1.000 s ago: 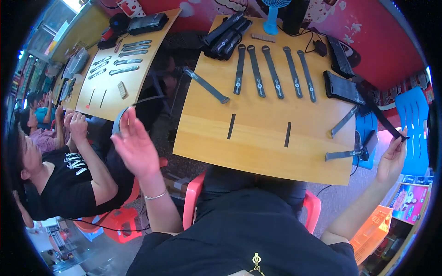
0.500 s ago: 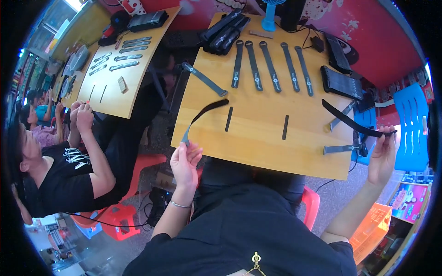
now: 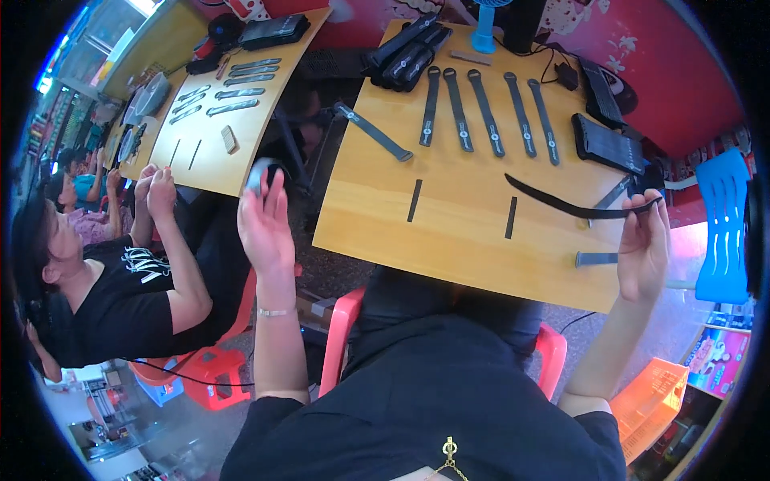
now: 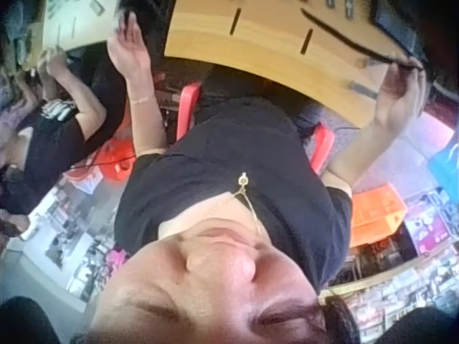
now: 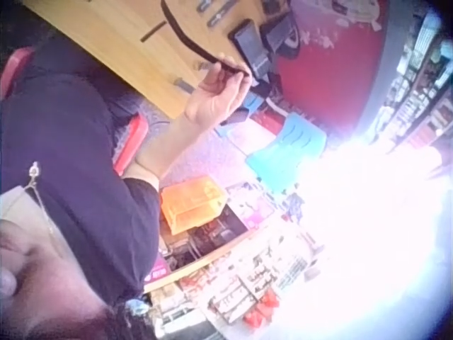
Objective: The worker is assembling and inspecting black textile straps on a workbench.
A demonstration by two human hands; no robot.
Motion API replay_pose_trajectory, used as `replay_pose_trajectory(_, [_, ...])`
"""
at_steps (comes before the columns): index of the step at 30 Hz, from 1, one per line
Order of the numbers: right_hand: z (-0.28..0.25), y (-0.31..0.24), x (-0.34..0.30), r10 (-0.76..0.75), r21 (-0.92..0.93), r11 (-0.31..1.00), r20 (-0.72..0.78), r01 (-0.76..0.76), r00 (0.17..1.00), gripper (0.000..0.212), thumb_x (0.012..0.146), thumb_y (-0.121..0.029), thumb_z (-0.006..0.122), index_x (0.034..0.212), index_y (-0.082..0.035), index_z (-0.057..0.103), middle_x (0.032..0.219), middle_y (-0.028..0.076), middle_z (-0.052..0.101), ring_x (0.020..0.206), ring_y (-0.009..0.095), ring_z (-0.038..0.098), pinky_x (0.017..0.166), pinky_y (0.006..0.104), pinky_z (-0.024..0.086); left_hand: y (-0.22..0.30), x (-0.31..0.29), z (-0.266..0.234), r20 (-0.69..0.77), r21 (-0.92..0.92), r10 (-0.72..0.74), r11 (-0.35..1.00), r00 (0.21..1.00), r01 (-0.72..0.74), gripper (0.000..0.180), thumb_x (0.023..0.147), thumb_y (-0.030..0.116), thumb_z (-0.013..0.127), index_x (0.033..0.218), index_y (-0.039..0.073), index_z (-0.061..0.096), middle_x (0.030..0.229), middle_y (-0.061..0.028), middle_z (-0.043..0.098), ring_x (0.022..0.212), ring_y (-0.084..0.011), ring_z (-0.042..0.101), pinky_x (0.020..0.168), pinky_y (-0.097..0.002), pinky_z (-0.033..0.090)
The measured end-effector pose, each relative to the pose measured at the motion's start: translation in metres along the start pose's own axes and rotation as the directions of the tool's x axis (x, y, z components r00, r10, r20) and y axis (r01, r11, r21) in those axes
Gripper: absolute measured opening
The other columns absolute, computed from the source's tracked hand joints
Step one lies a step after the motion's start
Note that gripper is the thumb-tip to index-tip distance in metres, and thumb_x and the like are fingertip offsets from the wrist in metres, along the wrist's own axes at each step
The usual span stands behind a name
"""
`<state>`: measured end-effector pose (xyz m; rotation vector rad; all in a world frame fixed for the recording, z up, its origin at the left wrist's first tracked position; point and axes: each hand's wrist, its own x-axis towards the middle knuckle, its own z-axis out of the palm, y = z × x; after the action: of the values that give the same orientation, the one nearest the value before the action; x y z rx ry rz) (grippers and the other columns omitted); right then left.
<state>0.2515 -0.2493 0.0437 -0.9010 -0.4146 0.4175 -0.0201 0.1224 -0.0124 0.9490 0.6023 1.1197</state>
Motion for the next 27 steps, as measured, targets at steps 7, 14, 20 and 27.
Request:
replay_pose_trajectory(7, [0.014,0.017,-0.006,0.009,0.002,1.000,0.003,-0.009,1.000,0.021,0.097,-0.011,0.043,0.113,0.000,0.051,0.102,0.013,0.061,0.098,0.021,0.062,0.081,0.0229,0.056,-0.044,0.012,0.040,0.049,-0.082,-0.038,0.996,0.998,0.042,0.038,0.097,0.028,0.046,0.126,0.004,0.049,0.132,-0.0100,0.050,0.113,-0.0262,0.056,0.084,-0.0269,0.053])
replay_pose_trajectory(14, [0.012,0.044,-0.013,0.074,0.072,0.995,-0.089,-0.068,0.993,0.019,0.097,-0.009,0.044,0.110,0.000,0.053,0.103,0.016,0.061,0.099,0.023,0.062,0.081,0.0249,0.056,-0.093,-0.052,0.013,-0.149,0.047,-0.291,0.953,0.945,0.301,0.024,0.096,0.022,0.050,0.106,0.002,0.057,0.106,-0.0100,0.063,0.091,-0.0239,0.066,0.073,-0.0280,0.056])
replay_pose_trajectory(20, [0.016,0.049,-0.009,0.089,0.109,0.990,-0.036,-0.085,0.995,0.018,0.096,-0.009,0.045,0.109,0.001,0.053,0.104,0.016,0.061,0.100,0.024,0.062,0.083,0.0259,0.056,-0.085,-0.061,-0.003,-0.068,0.132,-0.388,0.910,0.919,0.394,0.018,0.095,0.016,0.052,0.100,0.001,0.059,0.095,-0.0113,0.065,0.087,-0.0242,0.067,0.072,-0.0272,0.057])
replay_pose_trajectory(27, [0.045,0.068,0.006,0.240,-0.172,0.955,-0.042,-0.243,0.970,0.016,0.096,-0.012,0.045,0.106,-0.005,0.055,0.078,0.004,0.057,0.068,0.008,0.056,0.053,0.0162,0.041,-0.084,-0.060,0.006,0.141,0.106,-0.266,0.962,0.954,0.252,0.012,0.093,0.006,0.051,0.098,0.001,0.060,0.104,-0.0134,0.064,0.088,-0.0235,0.067,0.074,-0.0273,0.057])
